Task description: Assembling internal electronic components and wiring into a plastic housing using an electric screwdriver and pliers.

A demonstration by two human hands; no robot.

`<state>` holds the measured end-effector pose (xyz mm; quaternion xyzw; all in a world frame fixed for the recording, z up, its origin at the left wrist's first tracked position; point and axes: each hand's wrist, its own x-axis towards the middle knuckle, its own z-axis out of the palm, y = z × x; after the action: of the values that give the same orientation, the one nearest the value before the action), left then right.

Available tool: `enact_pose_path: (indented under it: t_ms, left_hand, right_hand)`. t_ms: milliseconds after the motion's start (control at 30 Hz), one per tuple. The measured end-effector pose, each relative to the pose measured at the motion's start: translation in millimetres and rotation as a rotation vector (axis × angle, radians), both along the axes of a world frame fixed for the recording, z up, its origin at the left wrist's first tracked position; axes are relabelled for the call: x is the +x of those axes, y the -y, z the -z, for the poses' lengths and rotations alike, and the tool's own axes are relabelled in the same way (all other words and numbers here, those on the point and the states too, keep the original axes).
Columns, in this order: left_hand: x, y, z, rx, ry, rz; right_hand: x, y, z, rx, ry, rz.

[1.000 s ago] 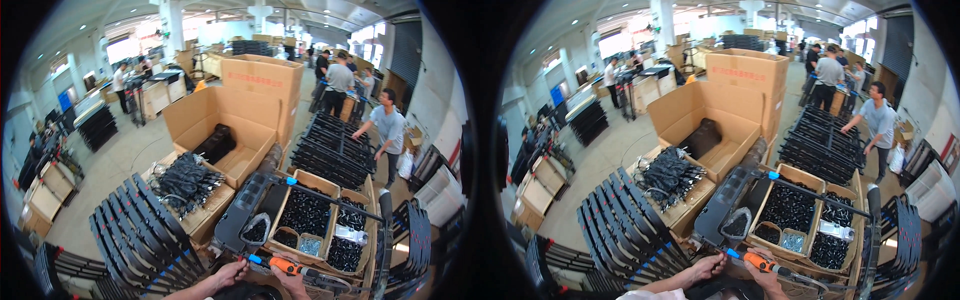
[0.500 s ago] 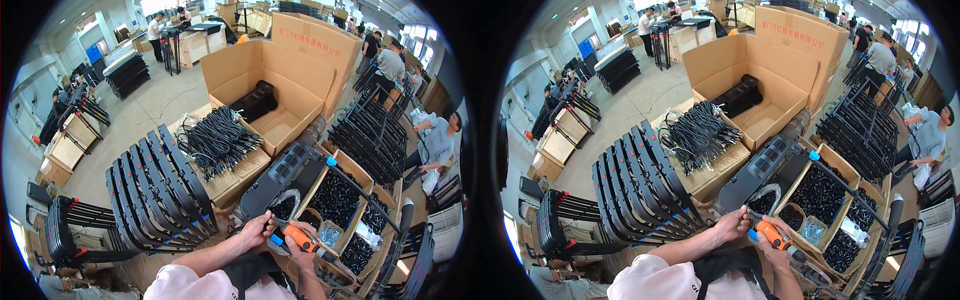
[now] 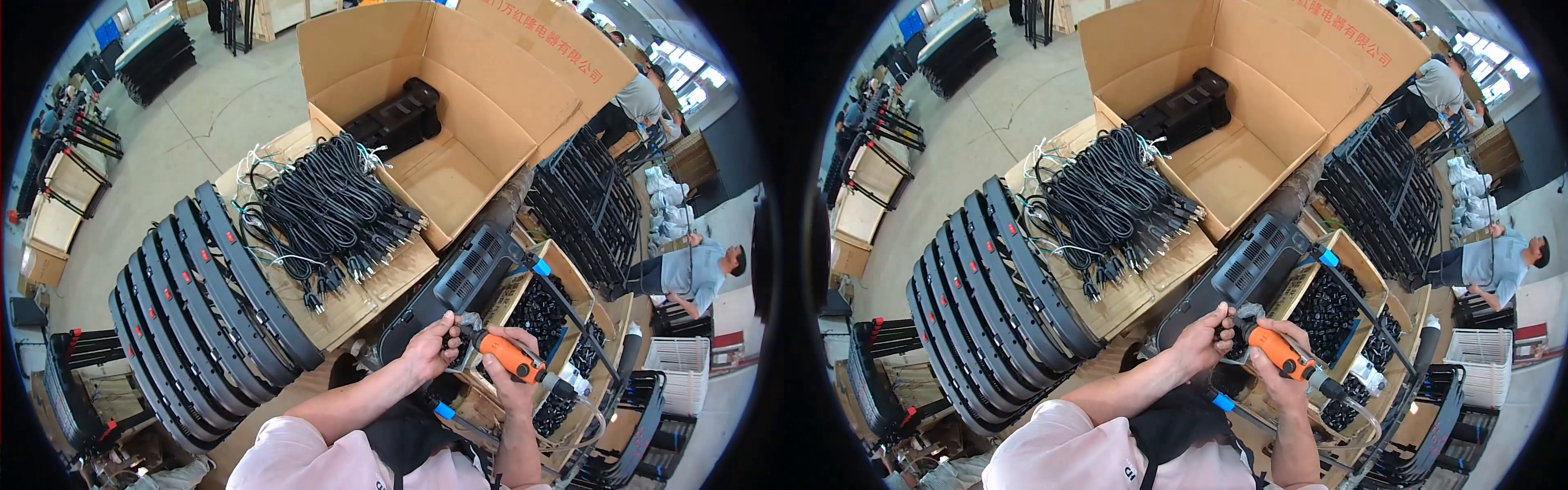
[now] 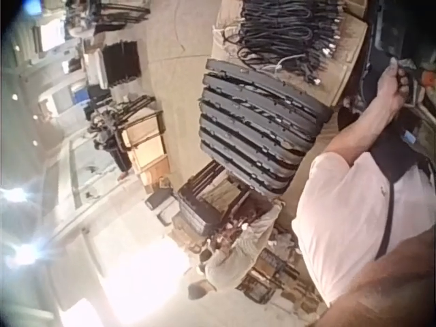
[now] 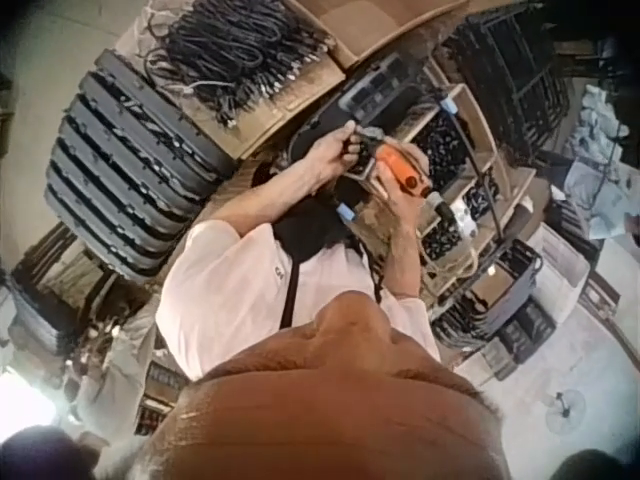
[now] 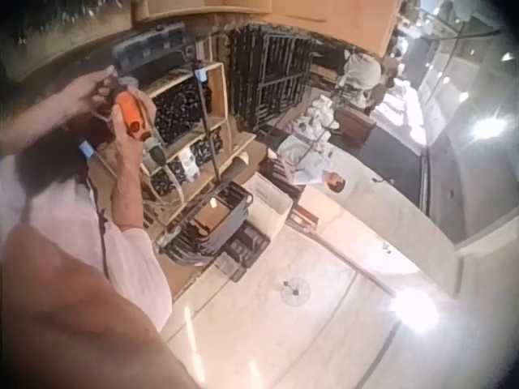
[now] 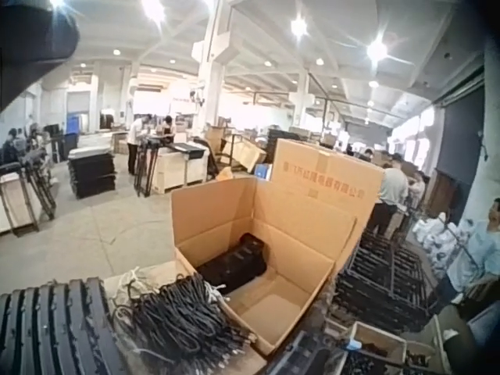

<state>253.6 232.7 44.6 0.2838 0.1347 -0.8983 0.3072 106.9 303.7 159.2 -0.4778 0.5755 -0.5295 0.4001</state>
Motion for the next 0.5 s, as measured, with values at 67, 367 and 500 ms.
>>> enact_pose_path:
  t_ms: [67,367,500]
  left_hand:
    - [-2.4,10.5,5.4,0.030,-0.002,-0.009]
    - [3.8,41.2,21.7,0.074,-0.112,-0.076]
    - [1.6,45.6,28.3,0.105,-0.102,-0.135]
  right_hand:
    - [2.1,14.8,-1.4,0.024,-0.094,-0.058]
    - [6.8,66.8,-1.4,0.092,-0.067,-0.046]
    - [7.2,81.0,3.9,0.123,-0.037,-0.026]
